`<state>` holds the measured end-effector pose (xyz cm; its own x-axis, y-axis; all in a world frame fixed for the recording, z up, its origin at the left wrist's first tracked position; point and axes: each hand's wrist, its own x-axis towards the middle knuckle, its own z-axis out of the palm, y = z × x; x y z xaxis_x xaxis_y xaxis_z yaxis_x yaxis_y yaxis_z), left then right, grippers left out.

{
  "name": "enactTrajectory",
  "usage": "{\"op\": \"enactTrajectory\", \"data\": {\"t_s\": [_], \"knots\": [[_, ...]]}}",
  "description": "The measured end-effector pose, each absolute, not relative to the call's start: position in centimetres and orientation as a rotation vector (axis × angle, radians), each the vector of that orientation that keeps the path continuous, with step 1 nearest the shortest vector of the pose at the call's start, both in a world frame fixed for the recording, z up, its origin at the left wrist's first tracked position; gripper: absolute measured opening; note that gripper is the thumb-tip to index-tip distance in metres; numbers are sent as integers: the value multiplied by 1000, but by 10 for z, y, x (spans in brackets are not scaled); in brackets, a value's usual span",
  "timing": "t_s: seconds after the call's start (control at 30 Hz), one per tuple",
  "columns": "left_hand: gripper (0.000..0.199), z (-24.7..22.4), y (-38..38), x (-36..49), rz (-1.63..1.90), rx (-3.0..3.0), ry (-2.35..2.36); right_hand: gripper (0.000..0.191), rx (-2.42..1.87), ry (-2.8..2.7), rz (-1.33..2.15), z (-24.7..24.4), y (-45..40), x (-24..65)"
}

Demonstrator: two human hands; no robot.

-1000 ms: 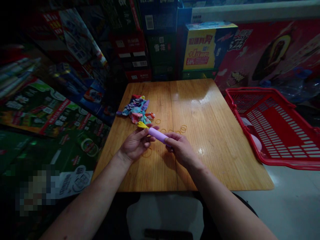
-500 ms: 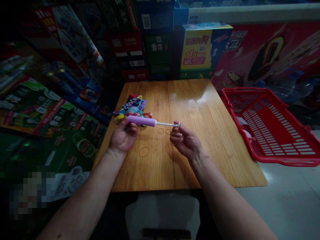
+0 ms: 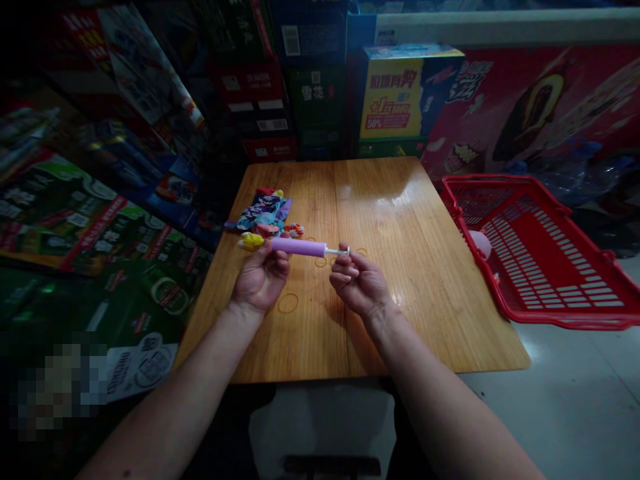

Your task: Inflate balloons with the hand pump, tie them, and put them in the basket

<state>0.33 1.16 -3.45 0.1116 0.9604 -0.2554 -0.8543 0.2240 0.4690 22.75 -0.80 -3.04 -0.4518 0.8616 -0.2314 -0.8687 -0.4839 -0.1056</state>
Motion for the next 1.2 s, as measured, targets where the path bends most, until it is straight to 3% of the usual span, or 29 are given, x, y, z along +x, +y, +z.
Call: {"op": "enactTrajectory", "data": {"t_s": [0.27, 0.53, 0.9, 1.2], "knots": [[26, -38, 9, 9, 1410, 307, 601, 8, -387, -97, 2025, -41, -5, 221], [21, -39, 4, 16, 1310, 181, 545, 13, -331, 8, 2059, -39, -10, 206], [16, -31, 21, -15, 1514, 275, 655, 11, -437, -138, 1933, -32, 0, 220], [22, -37, 5, 15, 1342, 356, 591, 12, -488, -124, 2055, -36, -10, 200]]}}
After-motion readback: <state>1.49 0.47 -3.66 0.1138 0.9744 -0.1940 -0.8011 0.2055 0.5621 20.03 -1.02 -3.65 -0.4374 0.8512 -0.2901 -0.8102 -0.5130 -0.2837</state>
